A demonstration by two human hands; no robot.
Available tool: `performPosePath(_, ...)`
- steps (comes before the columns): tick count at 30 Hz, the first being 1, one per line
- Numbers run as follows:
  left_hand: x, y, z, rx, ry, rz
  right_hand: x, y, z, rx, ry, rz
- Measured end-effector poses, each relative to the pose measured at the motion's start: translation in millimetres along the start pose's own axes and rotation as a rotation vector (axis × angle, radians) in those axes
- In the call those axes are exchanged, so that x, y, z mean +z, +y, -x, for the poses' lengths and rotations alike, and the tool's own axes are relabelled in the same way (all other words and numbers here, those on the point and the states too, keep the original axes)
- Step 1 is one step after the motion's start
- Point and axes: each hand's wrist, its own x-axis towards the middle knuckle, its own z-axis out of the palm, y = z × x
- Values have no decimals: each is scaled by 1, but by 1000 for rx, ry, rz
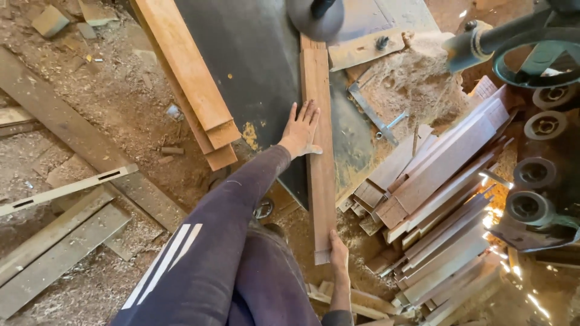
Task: Feeding wooden boards through a planer machine and stacking them in a workshop.
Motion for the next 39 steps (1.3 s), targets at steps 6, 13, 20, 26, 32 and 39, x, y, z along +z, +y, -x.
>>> performPosePath(6,-12,-26,3,43,33,58,26,-42,78,-57,-54,-199)
performPosePath(13,-11,-63,-5,89,72,67,75,-67,128,-25,-81,-360)
performPosePath(20,-23,-41,47,59,35,85,63,16,50,-123,51,-230)
performPosePath(26,43,26,129,82,266,391,27,163,18,-4,63,-259)
performPosePath(32,84,129,209,-663,-499,1365,6,246,113,189,79,-347)
performPosePath(39,168,281,243,-369,-564,1172,22,392,151,422,214,-414)
